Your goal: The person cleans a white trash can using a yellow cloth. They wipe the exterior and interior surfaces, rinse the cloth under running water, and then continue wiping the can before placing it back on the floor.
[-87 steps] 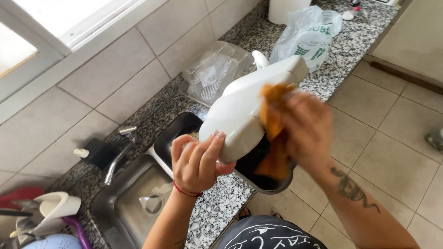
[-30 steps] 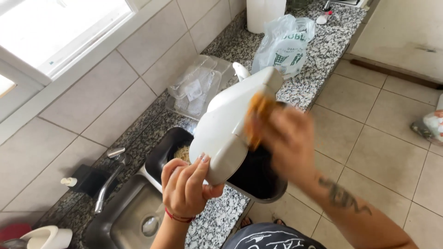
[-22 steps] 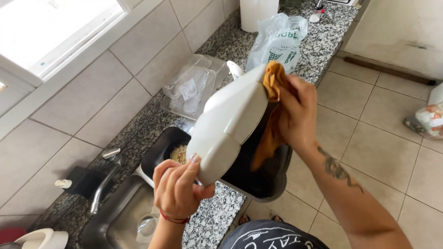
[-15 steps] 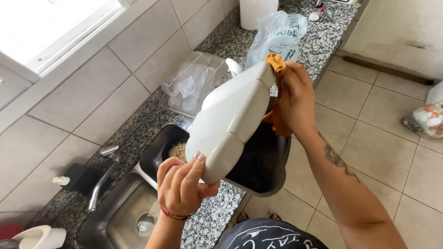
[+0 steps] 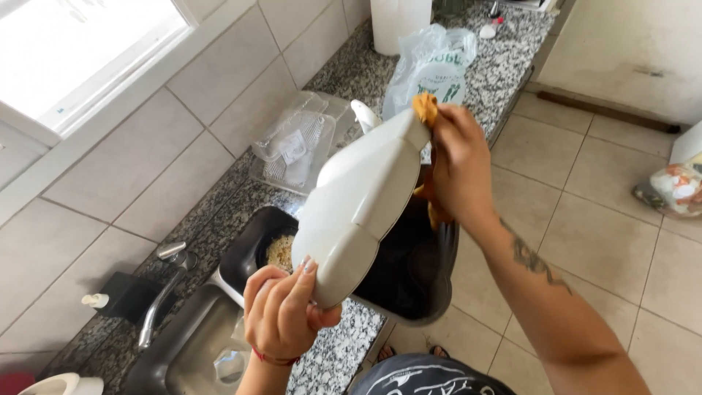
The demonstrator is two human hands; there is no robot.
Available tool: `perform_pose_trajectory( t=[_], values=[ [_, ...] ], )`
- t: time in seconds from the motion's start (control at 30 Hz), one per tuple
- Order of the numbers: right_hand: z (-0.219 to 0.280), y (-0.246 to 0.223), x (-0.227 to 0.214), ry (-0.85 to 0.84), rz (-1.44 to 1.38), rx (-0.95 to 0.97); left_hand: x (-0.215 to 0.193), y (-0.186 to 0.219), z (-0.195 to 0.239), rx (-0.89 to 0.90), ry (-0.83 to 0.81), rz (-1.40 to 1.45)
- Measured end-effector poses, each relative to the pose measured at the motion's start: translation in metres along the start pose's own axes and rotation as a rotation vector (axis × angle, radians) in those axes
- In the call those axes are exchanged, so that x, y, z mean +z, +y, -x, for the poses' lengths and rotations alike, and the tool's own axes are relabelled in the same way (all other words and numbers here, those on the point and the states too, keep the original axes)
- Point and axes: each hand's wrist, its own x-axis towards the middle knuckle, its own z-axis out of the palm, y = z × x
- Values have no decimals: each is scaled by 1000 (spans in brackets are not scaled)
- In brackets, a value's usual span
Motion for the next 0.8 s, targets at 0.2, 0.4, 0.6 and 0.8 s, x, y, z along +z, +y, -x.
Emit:
perform_pose_trajectory(
  t=[0.2, 0.4, 0.6, 0.8],
  values=[
    [3, -23, -7, -3, 99, -193, -4, 1, 0, -45, -17, 9],
    [2, -29, -5, -92, -54, 31, 6, 3, -4, -7, 11, -37],
    [44, -86, -19, -89, 185, -319, 0, 12, -22, -26, -19, -79],
    [24, -70, -31, -14, 281, -502, 3, 21, -21, -214, -8, -66]
  ],
)
